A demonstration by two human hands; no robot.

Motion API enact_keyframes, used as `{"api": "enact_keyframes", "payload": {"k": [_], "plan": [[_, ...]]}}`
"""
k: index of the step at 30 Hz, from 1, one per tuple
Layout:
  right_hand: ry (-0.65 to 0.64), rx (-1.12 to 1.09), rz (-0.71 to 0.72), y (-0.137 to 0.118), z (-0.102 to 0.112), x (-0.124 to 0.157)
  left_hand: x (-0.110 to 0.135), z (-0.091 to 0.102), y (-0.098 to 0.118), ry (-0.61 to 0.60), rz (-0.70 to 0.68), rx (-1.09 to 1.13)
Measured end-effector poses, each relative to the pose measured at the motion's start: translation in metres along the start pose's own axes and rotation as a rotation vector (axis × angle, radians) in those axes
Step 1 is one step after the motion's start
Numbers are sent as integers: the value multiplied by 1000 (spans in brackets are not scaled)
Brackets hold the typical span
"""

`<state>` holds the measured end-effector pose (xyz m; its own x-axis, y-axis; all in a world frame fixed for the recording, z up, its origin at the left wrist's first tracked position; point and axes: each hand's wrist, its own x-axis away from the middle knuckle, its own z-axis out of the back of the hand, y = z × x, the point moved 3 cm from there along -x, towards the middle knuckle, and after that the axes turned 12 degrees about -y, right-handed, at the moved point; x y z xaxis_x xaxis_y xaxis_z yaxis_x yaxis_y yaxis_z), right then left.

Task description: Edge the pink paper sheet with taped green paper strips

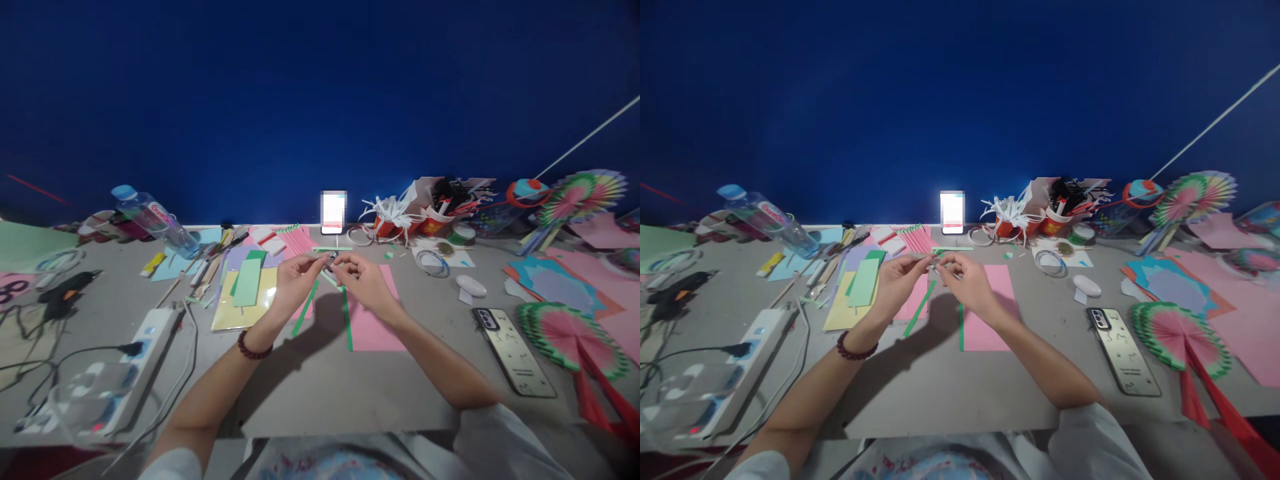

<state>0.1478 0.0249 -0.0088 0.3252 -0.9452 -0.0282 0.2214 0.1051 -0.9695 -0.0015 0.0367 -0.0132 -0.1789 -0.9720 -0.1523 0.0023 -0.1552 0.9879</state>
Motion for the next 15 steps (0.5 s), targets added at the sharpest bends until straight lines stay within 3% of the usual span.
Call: {"api": "enact_keyframes", "payload": {"k": [15], "plan": [[7, 67, 4, 5, 2, -1, -1, 2, 2, 6, 37, -29]]}}
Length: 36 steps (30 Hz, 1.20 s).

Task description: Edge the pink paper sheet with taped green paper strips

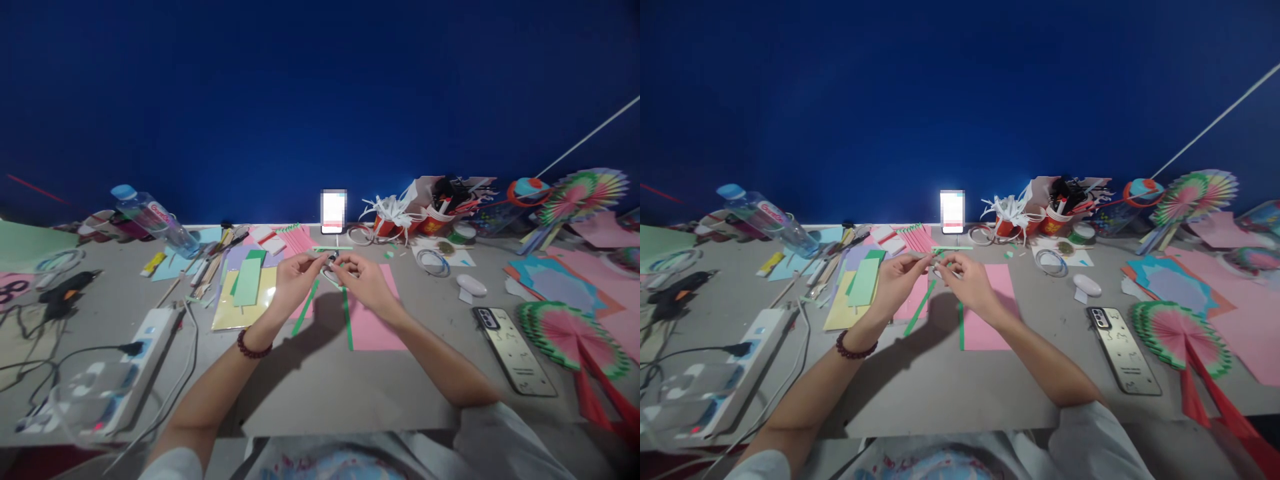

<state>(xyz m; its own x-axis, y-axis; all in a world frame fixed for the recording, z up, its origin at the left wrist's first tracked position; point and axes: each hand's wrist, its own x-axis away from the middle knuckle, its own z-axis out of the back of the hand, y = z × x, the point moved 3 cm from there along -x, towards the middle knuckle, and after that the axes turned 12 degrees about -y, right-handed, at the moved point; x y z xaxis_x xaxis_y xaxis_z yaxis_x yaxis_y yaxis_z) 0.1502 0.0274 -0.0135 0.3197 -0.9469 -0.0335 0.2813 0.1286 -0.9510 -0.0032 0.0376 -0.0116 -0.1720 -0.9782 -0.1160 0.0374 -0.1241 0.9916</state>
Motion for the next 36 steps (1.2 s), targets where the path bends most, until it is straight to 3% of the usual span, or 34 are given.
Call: {"api": "enact_keyframes", "payload": {"k": [13, 23, 29, 36], "plan": [[14, -7, 63, 4, 1, -3, 2, 0, 3, -35, 37, 24], [-1, -4, 9, 4, 2, -4, 0, 4, -4, -45, 73, 78], [20, -19, 23, 8, 4, -7, -1, -1, 0, -152, 21, 106], [4, -24, 33, 1, 2, -4, 0, 0, -1, -25, -4, 89]]}}
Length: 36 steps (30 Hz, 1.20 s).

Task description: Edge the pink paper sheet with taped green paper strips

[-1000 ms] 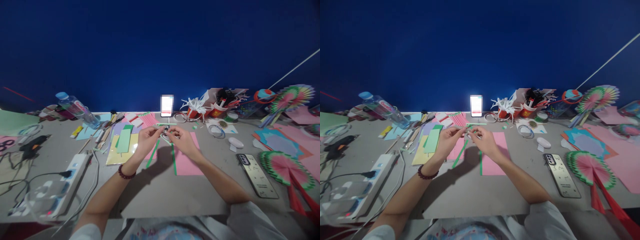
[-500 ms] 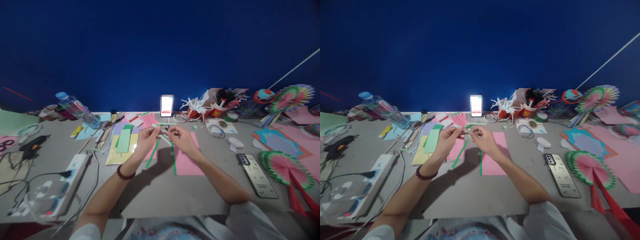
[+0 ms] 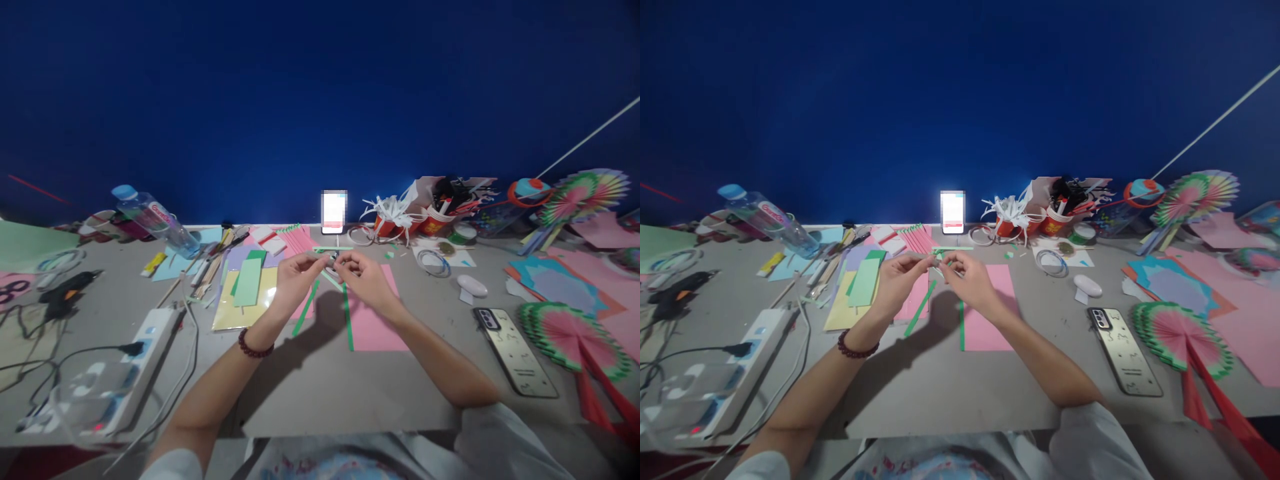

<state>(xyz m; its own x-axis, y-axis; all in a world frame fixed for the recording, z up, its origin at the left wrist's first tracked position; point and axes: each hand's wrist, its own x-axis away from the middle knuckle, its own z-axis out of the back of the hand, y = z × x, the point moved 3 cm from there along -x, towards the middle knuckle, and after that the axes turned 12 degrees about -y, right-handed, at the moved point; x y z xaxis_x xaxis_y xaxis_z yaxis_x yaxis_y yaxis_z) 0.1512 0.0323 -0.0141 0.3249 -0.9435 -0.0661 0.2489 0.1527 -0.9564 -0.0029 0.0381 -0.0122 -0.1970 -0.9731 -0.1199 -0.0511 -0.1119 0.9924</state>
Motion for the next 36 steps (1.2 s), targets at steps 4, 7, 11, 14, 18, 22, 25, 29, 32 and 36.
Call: {"api": "enact_keyframes", "payload": {"k": [4, 7, 11, 14, 18, 22, 25, 29, 32, 36], "plan": [[-29, 1, -44, -4, 1, 1, 1, 1, 2, 29, -25, -32], [-38, 7, -47, -5, 2, 2, 1, 3, 4, 38, -42, -38], [-26, 15, 25, -4, 2, 2, 1, 4, 4, 49, -37, -50], [-27, 7, 28, -2, 2, 2, 1, 4, 4, 45, -26, -40], [-31, 7, 28, 0, 2, 2, 1, 4, 4, 39, -11, -17], [-27, 17, 28, 1, 2, 2, 2, 3, 6, 31, 1, -10], [-21, 24, 19, 0, 2, 2, 2, 3, 7, 27, 1, -16], [-18, 32, 11, -1, 2, 2, 3, 2, 8, 12, 13, 20], [-17, 28, 8, -2, 1, 2, 3, 1, 7, -7, 30, 72], [-8, 33, 16, -2, 2, 1, 0, 3, 5, -12, 46, 108]]}}
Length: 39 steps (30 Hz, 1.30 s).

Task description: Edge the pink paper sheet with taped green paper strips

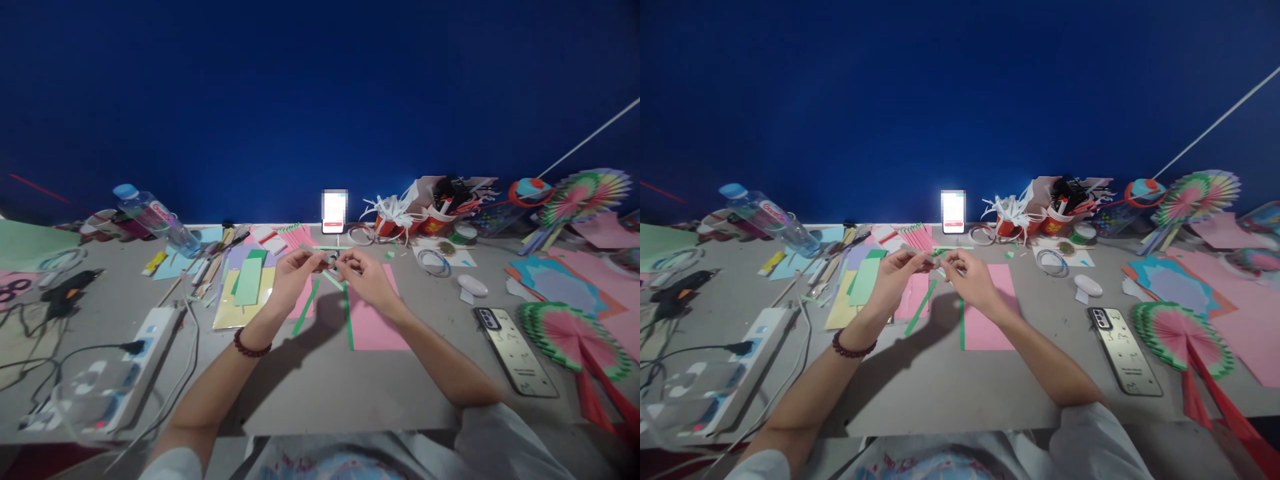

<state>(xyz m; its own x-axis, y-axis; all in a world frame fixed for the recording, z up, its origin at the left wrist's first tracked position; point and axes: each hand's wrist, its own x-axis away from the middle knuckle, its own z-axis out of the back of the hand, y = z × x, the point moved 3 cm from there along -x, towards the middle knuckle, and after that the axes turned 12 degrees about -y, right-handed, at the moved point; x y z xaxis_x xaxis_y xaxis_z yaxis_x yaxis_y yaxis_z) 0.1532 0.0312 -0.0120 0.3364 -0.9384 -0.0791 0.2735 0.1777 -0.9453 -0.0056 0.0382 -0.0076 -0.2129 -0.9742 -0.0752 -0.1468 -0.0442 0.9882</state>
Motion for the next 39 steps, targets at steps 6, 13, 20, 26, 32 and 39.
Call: {"api": "enact_keyframes", "payload": {"k": [6, 13, 20, 26, 32, 39], "plan": [[13, -14, 27, 1, -1, 0, -2, 1, -4, -37, -81, -87], [19, -18, 36, -2, -2, 2, 0, 0, -7, -12, -112, -219], [19, -32, 18, 0, -2, 2, 1, -2, -8, 17, -141, -154], [17, -50, 20, 1, -2, 2, 2, -3, -7, 36, -126, -93], [23, -91, 64, 1, -3, 1, 4, -6, -8, 35, -144, -19], [32, -92, 73, 1, -3, 2, 5, -8, -7, 7, -174, -38]]}}
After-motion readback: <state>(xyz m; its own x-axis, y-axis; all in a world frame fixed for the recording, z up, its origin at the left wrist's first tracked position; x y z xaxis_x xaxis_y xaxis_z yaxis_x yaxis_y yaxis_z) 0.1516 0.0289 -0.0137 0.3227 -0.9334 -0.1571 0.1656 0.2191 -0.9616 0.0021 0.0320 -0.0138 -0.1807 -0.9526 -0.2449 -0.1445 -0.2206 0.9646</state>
